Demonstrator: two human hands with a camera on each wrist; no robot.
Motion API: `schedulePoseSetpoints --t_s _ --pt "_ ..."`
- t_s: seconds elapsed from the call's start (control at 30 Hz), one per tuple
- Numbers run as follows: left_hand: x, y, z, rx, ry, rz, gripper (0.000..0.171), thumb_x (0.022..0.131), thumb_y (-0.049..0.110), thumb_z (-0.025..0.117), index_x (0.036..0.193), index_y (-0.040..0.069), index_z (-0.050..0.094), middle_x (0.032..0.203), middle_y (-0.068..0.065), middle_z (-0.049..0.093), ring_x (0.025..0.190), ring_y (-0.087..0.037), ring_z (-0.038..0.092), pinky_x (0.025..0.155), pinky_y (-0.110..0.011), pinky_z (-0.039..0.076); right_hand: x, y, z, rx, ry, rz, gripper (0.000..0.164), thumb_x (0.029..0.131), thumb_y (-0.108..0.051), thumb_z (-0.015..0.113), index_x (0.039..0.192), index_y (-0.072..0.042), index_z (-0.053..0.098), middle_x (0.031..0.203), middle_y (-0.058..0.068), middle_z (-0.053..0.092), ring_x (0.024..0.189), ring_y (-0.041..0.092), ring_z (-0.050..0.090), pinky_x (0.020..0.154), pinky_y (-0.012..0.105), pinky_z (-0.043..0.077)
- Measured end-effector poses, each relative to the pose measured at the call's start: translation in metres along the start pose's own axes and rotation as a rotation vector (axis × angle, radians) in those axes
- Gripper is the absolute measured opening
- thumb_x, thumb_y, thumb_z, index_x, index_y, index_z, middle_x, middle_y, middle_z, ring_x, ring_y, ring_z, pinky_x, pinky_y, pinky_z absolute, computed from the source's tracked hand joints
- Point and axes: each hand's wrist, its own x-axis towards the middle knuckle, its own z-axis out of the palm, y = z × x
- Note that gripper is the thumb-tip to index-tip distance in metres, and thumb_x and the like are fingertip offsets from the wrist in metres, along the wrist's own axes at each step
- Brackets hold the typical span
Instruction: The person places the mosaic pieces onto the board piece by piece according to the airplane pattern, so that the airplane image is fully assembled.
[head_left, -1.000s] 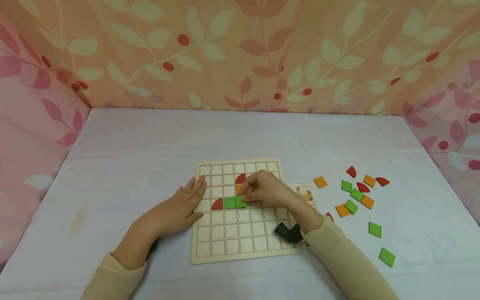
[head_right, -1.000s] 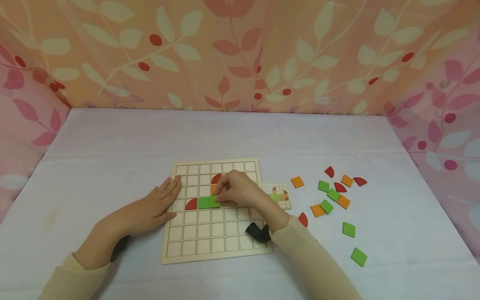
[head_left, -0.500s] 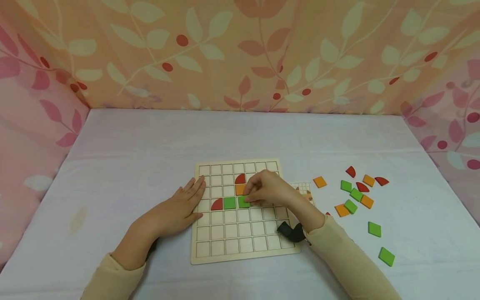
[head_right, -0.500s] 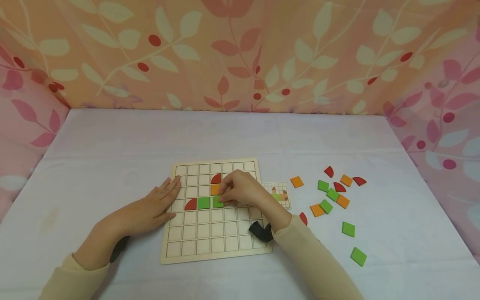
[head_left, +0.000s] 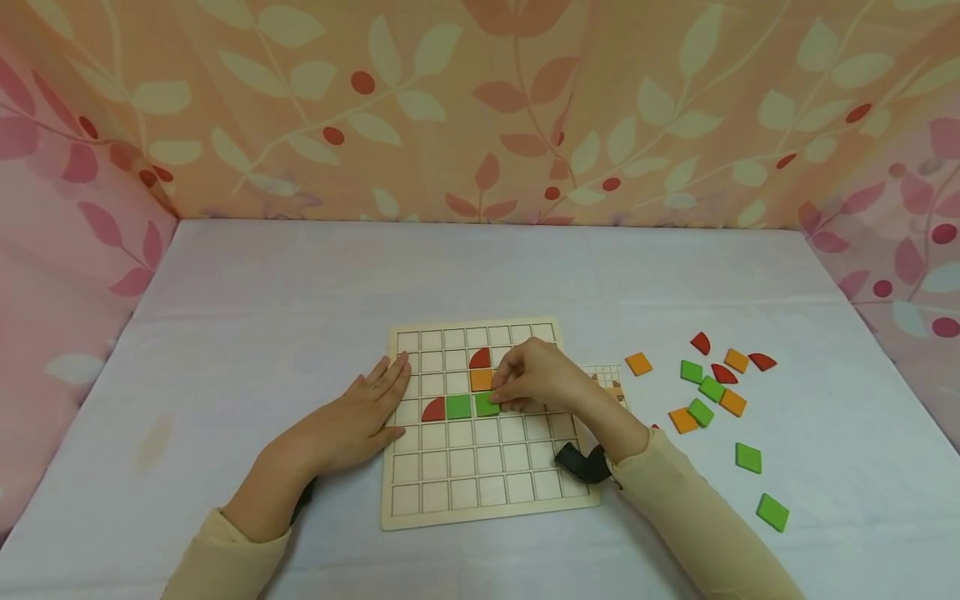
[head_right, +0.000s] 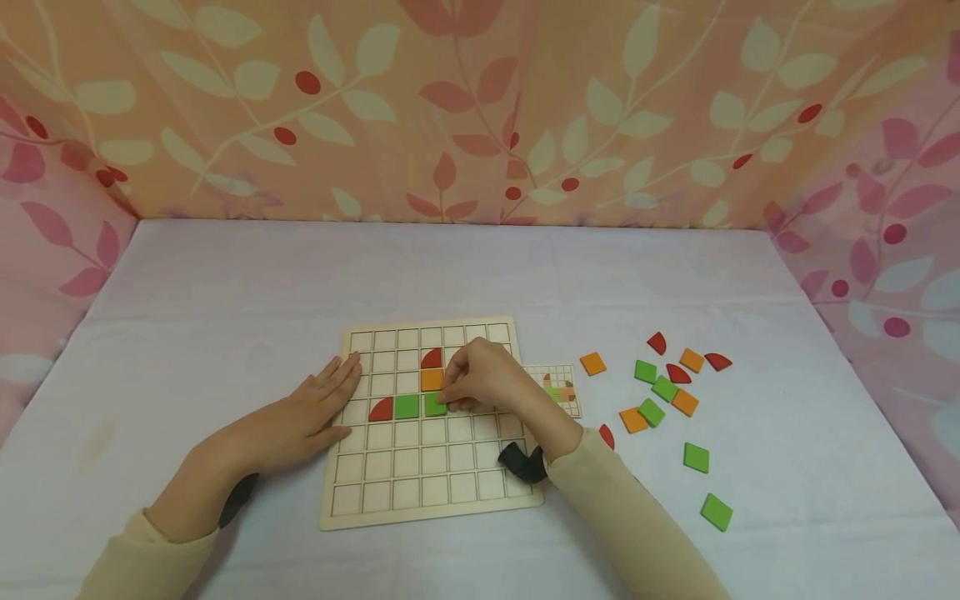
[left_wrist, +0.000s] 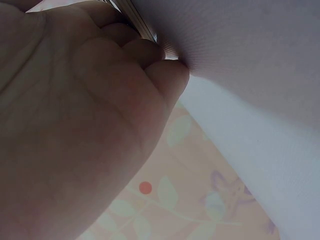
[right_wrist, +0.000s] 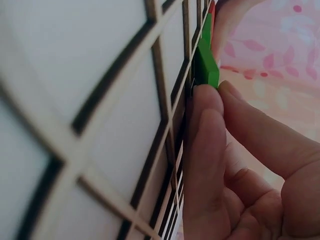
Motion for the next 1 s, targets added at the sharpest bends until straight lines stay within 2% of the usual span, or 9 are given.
schedulePoseSetpoints --t_s 0.4,0.63,0.8,1.0 --pt "0.001 -0.001 0.000 0.000 0.000 0.002 0.072 0.097 0.022 0.052 0.149 -0.003 0.010 0.157 -0.015 0.000 0.143 -0.034 0.000 0.110 -0.057 0.013 -0.001 -0.002 -0.001 0.077 -0.009 0.070 0.010 0.077 0.001 0.075 0.081 0.003 0.066 0.067 0.009 0.067 0.060 0.018 0.067 0.059 0.029 0.056" --pt "0.000 -0.002 0.000 0.000 -0.001 0.000 0.071 0.097 0.022 0.052 0.149 -0.003 0.010 0.157 -0.015 0.000 0.143 -0.034 0.000 0.110 -0.057 0.013 -0.002 -0.001 -0.004 0.166 -0.060 0.041 0.010 0.079 0.003 0.072 0.085 0.007 0.065 0.073 0.013 0.069 0.063 0.019 0.067 0.062 0.031 0.057" --pt "0.000 -0.001 0.000 -0.013 0.004 -0.001 0.072 0.096 0.022 0.053 0.149 -0.003 0.011 0.157 -0.015 0.001 0.143 -0.034 0.000 0.110 -0.057 0.013 -0.008 0.007 -0.016 0.201 -0.059 0.024 0.013 0.081 0.000 0.071 0.089 0.008 0.065 0.077 0.015 0.069 0.066 0.020 0.067 0.066 0.033 0.057" --pt "0.000 -0.002 0.002 -0.021 0.001 0.001 0.072 0.096 0.022 0.054 0.149 -0.004 0.011 0.157 -0.015 0.000 0.143 -0.034 -0.001 0.110 -0.057 0.012 -0.025 0.023 -0.043 0.213 0.020 -0.003 0.018 0.083 -0.002 0.069 0.095 0.011 0.064 0.082 0.017 0.070 0.072 0.026 0.069 0.069 0.037 0.057"
